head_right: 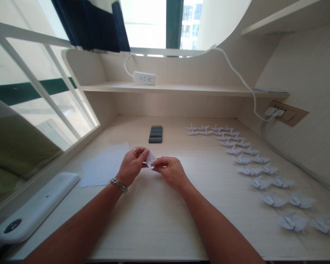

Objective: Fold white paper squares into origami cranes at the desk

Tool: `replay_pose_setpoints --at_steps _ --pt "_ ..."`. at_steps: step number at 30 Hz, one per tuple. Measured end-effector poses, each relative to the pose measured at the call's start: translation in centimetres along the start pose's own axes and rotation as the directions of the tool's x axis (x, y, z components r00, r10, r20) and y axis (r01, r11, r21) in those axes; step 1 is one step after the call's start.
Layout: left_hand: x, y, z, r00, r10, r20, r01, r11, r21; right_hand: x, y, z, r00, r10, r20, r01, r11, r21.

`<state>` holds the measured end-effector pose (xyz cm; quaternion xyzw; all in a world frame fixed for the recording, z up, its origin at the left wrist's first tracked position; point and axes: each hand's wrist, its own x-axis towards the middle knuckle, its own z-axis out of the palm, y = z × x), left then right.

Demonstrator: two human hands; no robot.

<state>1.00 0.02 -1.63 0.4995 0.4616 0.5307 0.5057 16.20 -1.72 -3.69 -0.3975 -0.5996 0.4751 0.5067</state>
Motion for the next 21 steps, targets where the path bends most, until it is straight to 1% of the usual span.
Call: replay_pose_setpoints --at_steps 4,6,9,11,15,19,21 --pt "-0.06 0.05 -0.01 1.0 -0.003 0.018 0.004 1.0 -0.021 -0.02 0.02 -0.17 0.998 0.055 -0.016 -0.055 0.998 -0.021" --pt "-0.12 0.09 -0.03 0.998 -0.004 0.062 0.007 0.999 -0.046 -0.06 -0.01 -0.21 0.996 0.084 -0.02 -0.084 0.996 -0.006" --pt "-0.16 0.08 -0.13 0.99 -0.006 0.141 0.012 0.999 -0.04 -0.09 0.0 -0.27 0.994 0.103 -0.029 -0.103 0.995 -0.002" --pt "-0.13 0.04 -0.21 0.987 -0.009 0.158 0.014 0.999 -0.03 -0.05 0.07 -0.33 0.993 0.112 -0.022 -0.112 0.994 -0.016" --pt "-0.08 -0.02 -0.25 0.995 0.001 0.097 0.003 0.999 -0.038 0.05 -0.02 -0.47 0.993 0.115 -0.003 -0.115 0.992 -0.052" --pt "-0.07 -0.1 -0.12 0.998 0.038 0.045 -0.035 0.997 -0.068 0.03 -0.57 -0.43 0.985 0.171 -0.003 -0.171 0.985 0.009" --pt "-0.09 -0.19 -0.01 0.998 0.049 0.037 -0.046 0.996 -0.072 -0.01 -0.68 -0.32 0.985 0.173 -0.003 -0.173 0.985 0.016"
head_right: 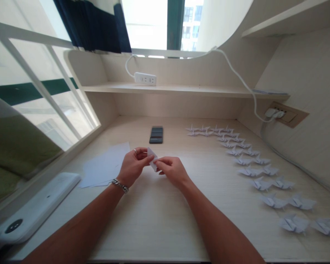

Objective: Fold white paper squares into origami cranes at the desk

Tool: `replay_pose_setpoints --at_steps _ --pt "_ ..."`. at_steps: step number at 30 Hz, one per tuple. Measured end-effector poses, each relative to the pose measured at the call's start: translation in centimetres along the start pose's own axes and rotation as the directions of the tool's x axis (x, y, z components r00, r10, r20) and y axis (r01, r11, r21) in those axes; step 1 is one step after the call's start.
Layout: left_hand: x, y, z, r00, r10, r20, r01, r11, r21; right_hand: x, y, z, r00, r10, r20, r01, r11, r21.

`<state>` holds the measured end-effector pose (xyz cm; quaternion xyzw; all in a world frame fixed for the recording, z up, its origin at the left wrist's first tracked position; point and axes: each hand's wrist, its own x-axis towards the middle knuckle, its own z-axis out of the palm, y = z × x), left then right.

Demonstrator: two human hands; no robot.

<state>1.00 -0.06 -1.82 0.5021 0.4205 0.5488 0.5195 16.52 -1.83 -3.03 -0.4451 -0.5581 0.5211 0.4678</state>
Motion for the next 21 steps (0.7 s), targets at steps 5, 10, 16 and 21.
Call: replay_pose_setpoints --at_steps 5,10,16,21 --pt "-0.1 -0.3 0.4 1.0 -0.004 -0.025 0.003 1.0 -0.02 0.2 0.6 0.3 0.997 -0.067 -0.028 0.066 0.998 -0.01" --pt "-0.1 -0.4 0.7 0.996 -0.016 -0.083 0.009 0.997 -0.079 0.3 0.8 0.5 0.997 -0.044 -0.063 0.047 0.998 0.047" --pt "-0.4 -0.5 1.0 0.992 0.072 -0.1 -0.06 0.991 0.117 0.1 0.4 0.7 0.998 -0.037 -0.041 0.038 0.999 0.025" --pt "-0.7 -0.7 1.3 0.999 0.035 -0.01 -0.033 0.991 0.132 0.3 0.7 0.3 0.989 -0.043 -0.143 0.041 0.999 -0.012"
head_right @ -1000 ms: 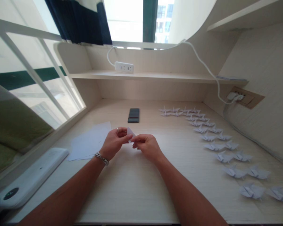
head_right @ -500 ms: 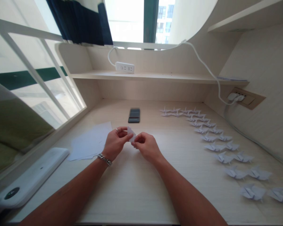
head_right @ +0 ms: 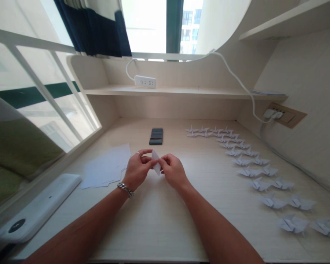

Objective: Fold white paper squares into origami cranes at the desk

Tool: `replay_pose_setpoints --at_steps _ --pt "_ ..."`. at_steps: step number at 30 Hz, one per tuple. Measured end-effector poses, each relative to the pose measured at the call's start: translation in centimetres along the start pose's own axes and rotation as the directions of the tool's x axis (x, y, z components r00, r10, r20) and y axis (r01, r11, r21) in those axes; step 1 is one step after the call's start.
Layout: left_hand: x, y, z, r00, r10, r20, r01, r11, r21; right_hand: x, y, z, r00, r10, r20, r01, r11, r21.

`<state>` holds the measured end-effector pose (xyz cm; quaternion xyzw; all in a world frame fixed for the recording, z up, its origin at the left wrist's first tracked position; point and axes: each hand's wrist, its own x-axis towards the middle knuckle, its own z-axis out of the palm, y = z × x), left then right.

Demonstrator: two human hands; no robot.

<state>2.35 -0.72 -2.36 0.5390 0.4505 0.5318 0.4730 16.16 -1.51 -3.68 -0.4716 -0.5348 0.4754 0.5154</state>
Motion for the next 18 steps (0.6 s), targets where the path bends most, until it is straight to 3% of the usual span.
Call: replay_pose_setpoints --at_steps 6,13,18 --pt "0.36 -0.21 -0.26 0.996 -0.06 0.067 0.064 0.997 -0.05 0.27 0.2 -0.26 0.998 -0.018 -0.055 0.017 1.0 -0.013" --pt "0.23 0.06 -0.29 1.0 -0.007 0.007 0.007 0.999 -0.036 0.12 -0.08 0.08 0.994 0.112 0.017 -0.114 0.989 0.099" --pt "0.04 0.2 -0.14 1.0 -0.014 0.003 0.014 1.0 -0.021 0.26 0.26 -0.05 0.998 0.063 0.013 -0.064 0.991 0.119"
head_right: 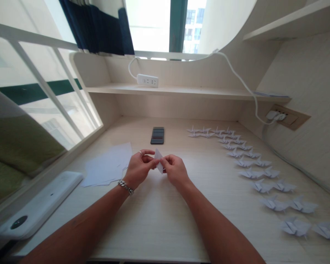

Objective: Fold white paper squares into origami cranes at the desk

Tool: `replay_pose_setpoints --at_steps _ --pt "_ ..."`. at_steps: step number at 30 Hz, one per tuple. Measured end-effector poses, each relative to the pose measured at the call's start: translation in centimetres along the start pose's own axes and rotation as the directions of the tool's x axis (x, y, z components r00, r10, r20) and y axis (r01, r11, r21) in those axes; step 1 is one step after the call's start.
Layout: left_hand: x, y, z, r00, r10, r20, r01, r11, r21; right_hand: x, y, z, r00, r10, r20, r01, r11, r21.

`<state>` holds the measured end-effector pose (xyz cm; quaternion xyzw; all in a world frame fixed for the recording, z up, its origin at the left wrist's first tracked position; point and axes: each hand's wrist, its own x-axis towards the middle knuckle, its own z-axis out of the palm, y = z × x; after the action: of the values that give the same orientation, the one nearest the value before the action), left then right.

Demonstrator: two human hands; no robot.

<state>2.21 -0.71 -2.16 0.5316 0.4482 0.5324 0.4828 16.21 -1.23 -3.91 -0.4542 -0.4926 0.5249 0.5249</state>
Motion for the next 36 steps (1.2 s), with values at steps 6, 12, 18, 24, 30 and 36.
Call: replay_pose_setpoints --at_steps 6,12,18,24,30,36 --pt "-0.02 -0.01 0.11 1.0 0.0 -0.014 0.0 1.0 -0.024 -0.45 -0.84 0.25 0.998 0.066 0.023 -0.067 0.995 0.072" --pt "0.15 0.0 -0.05 0.995 -0.044 0.092 0.049 0.998 -0.047 -0.25 -0.53 0.07 0.998 0.015 0.061 -0.016 1.0 0.026" --pt "0.38 -0.01 -0.33 0.999 -0.011 0.04 0.01 1.0 0.019 -0.42 -0.44 0.37 0.995 0.056 0.085 -0.055 0.998 -0.011" --pt "0.62 -0.57 -0.56 0.999 -0.04 0.029 0.04 0.999 -0.016 -0.58 -0.58 0.31 0.985 0.081 0.15 -0.077 0.996 -0.034" --pt "0.57 -0.29 -0.62 0.998 -0.053 0.019 0.054 0.998 -0.045 -0.71 -0.82 0.32 0.985 0.078 0.157 -0.079 0.997 0.005" --pt "0.46 -0.03 -0.55 0.997 -0.072 0.008 0.072 0.997 -0.026 -0.78 -1.02 0.43 0.988 0.087 0.128 -0.092 0.995 0.026"
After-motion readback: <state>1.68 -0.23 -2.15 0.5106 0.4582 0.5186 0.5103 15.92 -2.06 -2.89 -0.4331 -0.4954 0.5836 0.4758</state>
